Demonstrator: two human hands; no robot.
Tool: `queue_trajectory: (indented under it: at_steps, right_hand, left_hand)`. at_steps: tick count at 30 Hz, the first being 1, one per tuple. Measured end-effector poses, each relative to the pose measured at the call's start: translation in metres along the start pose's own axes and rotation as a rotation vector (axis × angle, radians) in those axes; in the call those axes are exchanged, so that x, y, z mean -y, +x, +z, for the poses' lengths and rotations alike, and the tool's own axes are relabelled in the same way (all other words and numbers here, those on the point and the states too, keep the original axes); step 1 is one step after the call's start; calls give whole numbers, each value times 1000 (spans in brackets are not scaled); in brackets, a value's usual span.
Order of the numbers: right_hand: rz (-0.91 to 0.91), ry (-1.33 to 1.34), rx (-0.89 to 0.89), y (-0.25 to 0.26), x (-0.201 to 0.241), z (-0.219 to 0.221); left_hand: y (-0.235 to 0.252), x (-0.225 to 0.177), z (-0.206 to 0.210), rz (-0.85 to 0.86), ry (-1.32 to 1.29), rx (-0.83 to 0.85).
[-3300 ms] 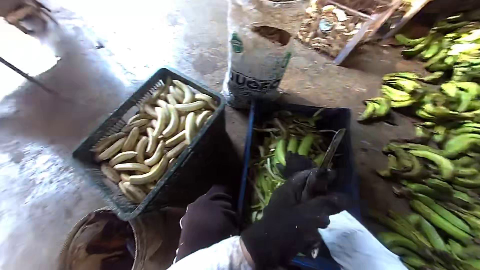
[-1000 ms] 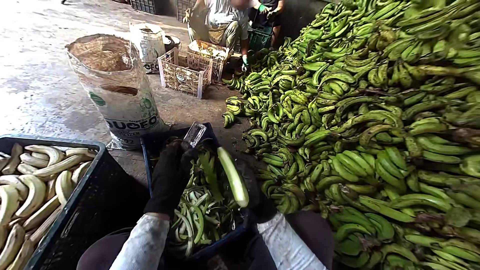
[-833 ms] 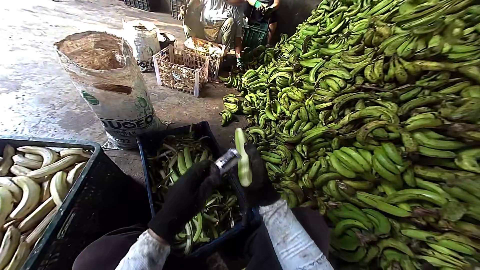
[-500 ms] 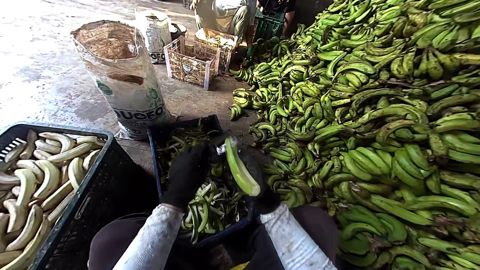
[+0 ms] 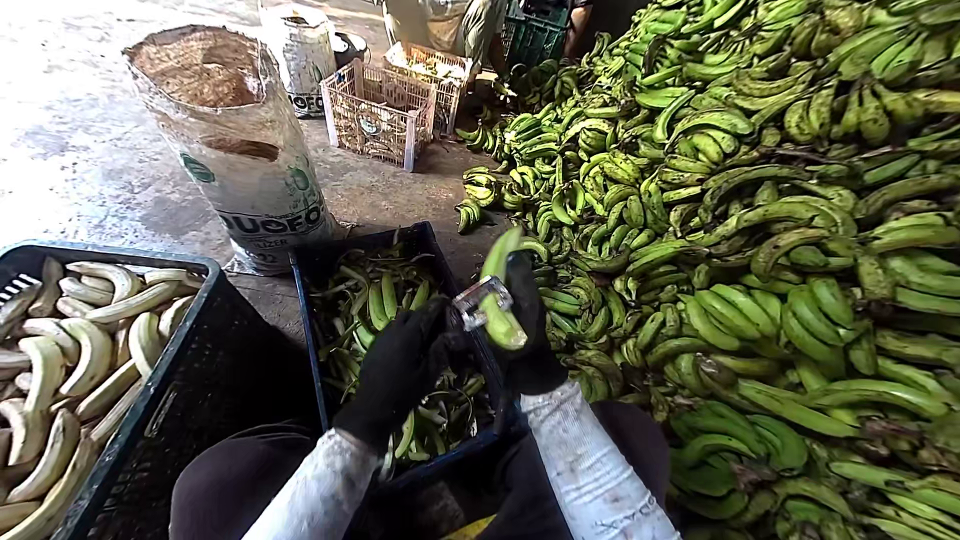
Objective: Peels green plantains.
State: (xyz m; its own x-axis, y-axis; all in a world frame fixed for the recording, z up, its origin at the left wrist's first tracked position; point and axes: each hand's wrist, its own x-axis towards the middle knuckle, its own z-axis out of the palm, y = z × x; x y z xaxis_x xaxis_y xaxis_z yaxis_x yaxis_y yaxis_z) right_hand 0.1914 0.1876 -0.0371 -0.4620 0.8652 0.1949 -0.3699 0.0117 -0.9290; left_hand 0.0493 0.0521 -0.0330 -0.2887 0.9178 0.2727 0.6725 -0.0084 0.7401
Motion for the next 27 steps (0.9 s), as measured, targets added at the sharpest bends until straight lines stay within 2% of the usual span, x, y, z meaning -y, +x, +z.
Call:
queue_trajectory:
  at_steps: [2, 4, 5, 7, 12, 14, 15, 17, 18, 21, 23, 25, 27]
  right_hand:
    - [170, 37, 260, -13, -1, 6]
    - [372, 114, 379, -25, 6, 18]
    - [408, 130, 385, -27, 6, 18]
    - [339, 79, 262, -24, 3, 15]
    - [-90, -10, -222, 5, 2, 14]
    - [-138, 46, -343, 12, 10, 17]
    - [-137, 60, -349, 13, 13, 17]
    - [-87, 59, -269, 11, 14, 15]
    - [-24, 29, -163, 6, 15, 13]
    - [208, -55, 312, -5, 23, 10]
    - [362, -126, 488, -11, 28, 13]
    - [418, -166, 548, -15, 28, 10]
    - [376, -164, 435, -15, 24, 3]
  left_hand:
    - [16, 14, -12, -122, 47, -42]
    - [26, 26, -22, -249, -14, -112]
    - [26, 27, -27, -283, -64, -138]
    - [19, 21, -27, -267, -126, -143]
    - [-12, -2, 7, -16, -122, -38]
    - [-22, -12, 16, 41, -61, -77]
    - [-23, -15, 17, 52, -26, -100]
    - [-17, -12, 14, 57, 3, -114]
    - [-11, -8, 11, 46, 9, -119]
    - [9, 9, -5, -85, 28, -107]
    - [18, 18, -15, -178, 38, -102]
    - [21, 25, -17, -237, -2, -110]
    - [20, 26, -15, -240, -33, -110]
